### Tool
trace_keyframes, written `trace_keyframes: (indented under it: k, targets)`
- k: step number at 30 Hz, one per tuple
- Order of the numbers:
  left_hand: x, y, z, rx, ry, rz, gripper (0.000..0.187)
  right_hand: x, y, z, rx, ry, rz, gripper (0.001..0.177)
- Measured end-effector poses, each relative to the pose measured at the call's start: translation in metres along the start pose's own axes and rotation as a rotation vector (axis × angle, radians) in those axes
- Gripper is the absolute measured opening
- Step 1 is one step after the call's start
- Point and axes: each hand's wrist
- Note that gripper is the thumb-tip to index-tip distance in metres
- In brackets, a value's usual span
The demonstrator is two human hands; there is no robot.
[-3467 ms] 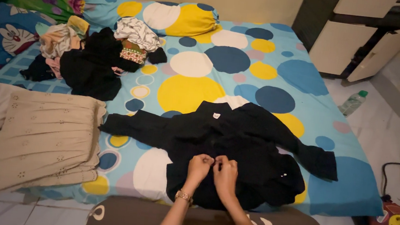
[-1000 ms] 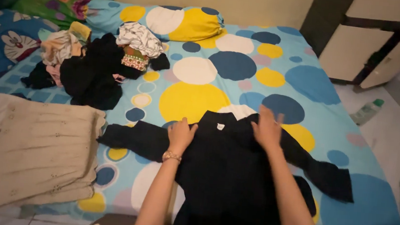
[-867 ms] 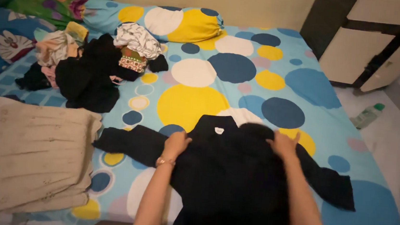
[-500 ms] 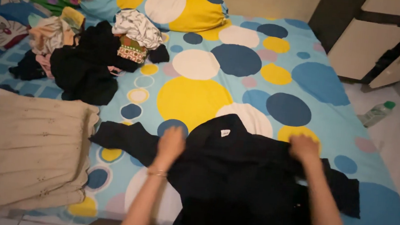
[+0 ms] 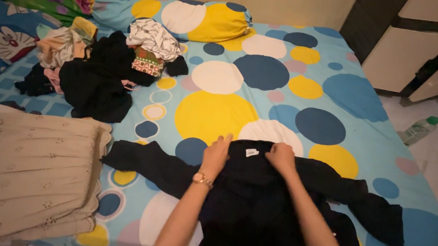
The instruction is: Folding a black shirt on a bed.
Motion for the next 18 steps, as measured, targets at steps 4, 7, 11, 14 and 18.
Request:
trace_keyframes:
  k: [4,7,11,14,18]
  targets:
    - [0.016,-0.004,0.018,0.012,-0.227,-0.189,0.020,0.017,0.047,-0.022,-0.285,0.190,-0.029,0.038]
    - [0.027,0.022,0.003,0.144,-0.174,-0.179,0.030,0.029,0.067,-0.028,-0.659,0.061,0.089,0.044]
    - [0.042,0.058,-0.022,0.224,-0.193,-0.266,0.040,0.018,0.060,-0.051,-0.968,0.061,0.213,0.036]
    - [0.050,0.083,-0.038,0.309,-0.190,-0.283,0.047,0.020,0.074,-0.055,-1.398,-0.197,0.402,0.028]
    - [0.059,0.113,-0.056,0.313,-0.111,-0.248,0.058,0.025,0.091,-0.056,-1.541,-0.414,0.557,0.025]
Point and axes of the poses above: each hand's wrist, its own x-axis away from the middle knuckle, its own y-axis out of the back of the hand, z = x × y, and after that the axes turned 14 degrees about x, right-handed
